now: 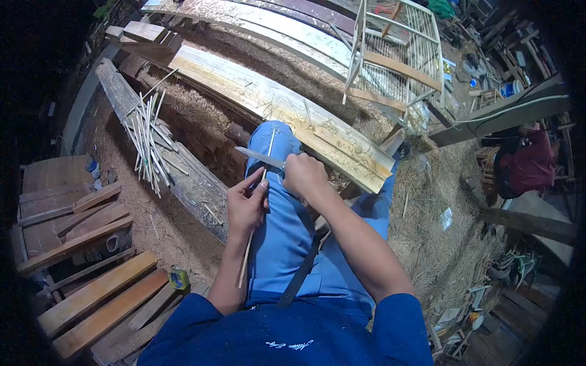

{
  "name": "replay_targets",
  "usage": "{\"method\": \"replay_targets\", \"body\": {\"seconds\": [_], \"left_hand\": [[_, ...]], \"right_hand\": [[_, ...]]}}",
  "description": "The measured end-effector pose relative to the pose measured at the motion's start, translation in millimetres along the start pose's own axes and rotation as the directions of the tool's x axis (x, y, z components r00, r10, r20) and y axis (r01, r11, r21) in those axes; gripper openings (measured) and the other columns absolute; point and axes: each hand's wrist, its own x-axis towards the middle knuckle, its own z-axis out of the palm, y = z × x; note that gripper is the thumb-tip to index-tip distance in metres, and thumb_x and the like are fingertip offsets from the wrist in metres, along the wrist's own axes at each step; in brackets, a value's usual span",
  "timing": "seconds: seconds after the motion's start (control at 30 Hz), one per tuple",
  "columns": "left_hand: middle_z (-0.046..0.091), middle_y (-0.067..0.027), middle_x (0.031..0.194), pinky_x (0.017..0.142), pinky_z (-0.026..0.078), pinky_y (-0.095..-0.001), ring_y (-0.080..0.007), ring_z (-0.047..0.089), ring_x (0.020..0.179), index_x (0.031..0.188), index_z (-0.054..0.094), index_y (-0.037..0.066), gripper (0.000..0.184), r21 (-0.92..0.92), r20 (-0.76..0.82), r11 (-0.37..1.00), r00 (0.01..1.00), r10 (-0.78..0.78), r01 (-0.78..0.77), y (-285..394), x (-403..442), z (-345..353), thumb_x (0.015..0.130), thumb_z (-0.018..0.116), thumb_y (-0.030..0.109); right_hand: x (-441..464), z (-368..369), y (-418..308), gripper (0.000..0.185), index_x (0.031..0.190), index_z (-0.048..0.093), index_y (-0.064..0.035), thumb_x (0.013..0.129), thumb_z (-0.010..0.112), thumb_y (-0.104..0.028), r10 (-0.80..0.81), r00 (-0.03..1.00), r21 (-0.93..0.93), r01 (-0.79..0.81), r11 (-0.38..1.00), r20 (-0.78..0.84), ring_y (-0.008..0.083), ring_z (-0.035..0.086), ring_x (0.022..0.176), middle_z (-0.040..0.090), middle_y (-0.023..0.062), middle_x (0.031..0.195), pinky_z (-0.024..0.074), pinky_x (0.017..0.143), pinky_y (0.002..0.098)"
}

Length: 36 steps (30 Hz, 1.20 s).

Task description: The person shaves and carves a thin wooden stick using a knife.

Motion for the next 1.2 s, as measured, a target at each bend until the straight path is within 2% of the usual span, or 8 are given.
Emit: {"method": "replay_targets", "body": {"seconds": [0.1, 0.2, 0.5, 0.67, 0.77, 0.93, 1.1, 1.2], "left_hand": [[0.058, 0.0024, 0.062, 0.044, 0.037, -0.0218, -0.0035, 0.047, 0.048, 0.131, 0.062, 0.003, 0.035, -0.005, -0.008, 0.993, 0.993, 0.118, -0.118, -20.7, 6.1, -1.8, 0.096, 0.064, 0.009], [0.057, 0.0033, 0.066, 0.048, 0.039, -0.0209, -0.0029, 0.048, 0.054, 0.131, 0.062, 0.003, 0.035, 0.003, -0.009, 0.993, 0.993, 0.116, -0.116, -22.2, -0.6, -1.5, 0.097, 0.062, 0.007], [0.057, 0.0028, 0.067, 0.048, 0.039, -0.0202, -0.0031, 0.048, 0.052, 0.132, 0.061, 0.002, 0.034, -0.004, 0.001, 1.0, 1.0, 0.014, -0.014, -24.4, -44.2, -12.6, 0.099, 0.059, 0.006], [0.056, 0.003, 0.064, 0.044, 0.038, -0.0212, -0.0029, 0.047, 0.05, 0.132, 0.062, 0.003, 0.033, 0.011, -0.005, 1.0, 1.0, 0.028, -0.028, -9.6, -33.2, -5.2, 0.099, 0.059, 0.007], [0.056, 0.0033, 0.063, 0.043, 0.037, -0.0214, -0.0027, 0.046, 0.049, 0.131, 0.062, 0.005, 0.033, 0.054, 0.011, 0.998, 1.0, -0.015, 0.014, -4.5, -15.0, -4.6, 0.099, 0.06, 0.008], [0.055, 0.003, 0.061, 0.042, 0.036, -0.0215, -0.0028, 0.044, 0.047, 0.132, 0.062, 0.006, 0.033, 0.032, 0.031, 0.996, 0.996, 0.084, -0.085, -21.2, -7.1, -5.0, 0.099, 0.06, 0.009], [0.055, 0.003, 0.06, 0.042, 0.036, -0.0213, -0.0027, 0.045, 0.047, 0.133, 0.061, 0.006, 0.034, 0.052, 0.019, 0.999, 1.0, 0.012, -0.013, -17.0, -39.9, -12.6, 0.1, 0.058, 0.009], [0.054, 0.0026, 0.058, 0.041, 0.035, -0.0213, -0.0026, 0.043, 0.046, 0.133, 0.061, 0.006, 0.034, 0.054, 0.027, 0.994, 0.995, 0.091, -0.092, -32.6, -43.3, -16.7, 0.1, 0.057, 0.011]], "right_hand": [[6.5, -5.0, -2.7, 0.023, 0.094, 0.071, 0.0032, 0.077, 0.065, -0.011, 0.027, 0.997, 0.007, -0.028, 1.0, 0.069, 0.0423, 0.069, 0.093, 0.069, 0.0281, 0.097, 0.056, 0.084, 0.0484], [10.0, -8.6, -3.8, 0.023, 0.093, 0.072, 0.0029, 0.076, 0.064, -0.01, 0.046, 0.995, 0.011, -0.047, 0.999, 0.083, 0.0418, 0.069, 0.093, 0.069, 0.0282, 0.098, 0.0561, 0.084, 0.0486], [20.9, 15.9, 13.2, 0.022, 0.087, 0.071, 0.003, 0.073, 0.067, -0.013, 0.065, 0.996, 0.066, -0.06, 0.996, -0.068, 0.0434, 0.069, 0.087, 0.069, 0.0284, 0.089, 0.056, 0.08, 0.0499], [8.8, 0.8, 3.3, 0.021, 0.087, 0.071, 0.0047, 0.074, 0.066, -0.012, 0.07, 0.995, 0.061, -0.066, 0.996, -0.072, 0.0431, 0.069, 0.089, 0.069, 0.0282, 0.091, 0.056, 0.081, 0.0496], [-2.5, -10.4, -6.8, 0.019, 0.09, 0.073, 0.0012, 0.076, 0.067, -0.011, 0.051, 0.999, 0.012, -0.051, 0.999, 0.014, 0.0401, 0.07, 0.093, 0.07, 0.0268, 0.097, 0.0566, 0.082, 0.048], [3.5, -6.7, 0.1, 0.022, 0.093, 0.073, 0.0012, 0.075, 0.068, -0.011, 0.056, 0.996, 0.001, -0.056, 0.998, 0.066, 0.04, 0.07, 0.093, 0.07, 0.0266, 0.097, 0.0566, 0.083, 0.0475], [18.1, 1.0, 6.3, 0.022, 0.091, 0.072, 0.0031, 0.075, 0.066, -0.011, 0.08, 0.996, 0.041, -0.081, 0.996, 0.027, 0.0417, 0.07, 0.092, 0.07, 0.028, 0.096, 0.056, 0.083, 0.0484], [19.4, -0.1, 6.7, 0.022, 0.091, 0.072, 0.003, 0.075, 0.066, -0.011, 0.095, 0.995, 0.04, -0.095, 0.995, 0.017, 0.0419, 0.07, 0.092, 0.07, 0.028, 0.096, 0.0559, 0.083, 0.0485]]}}
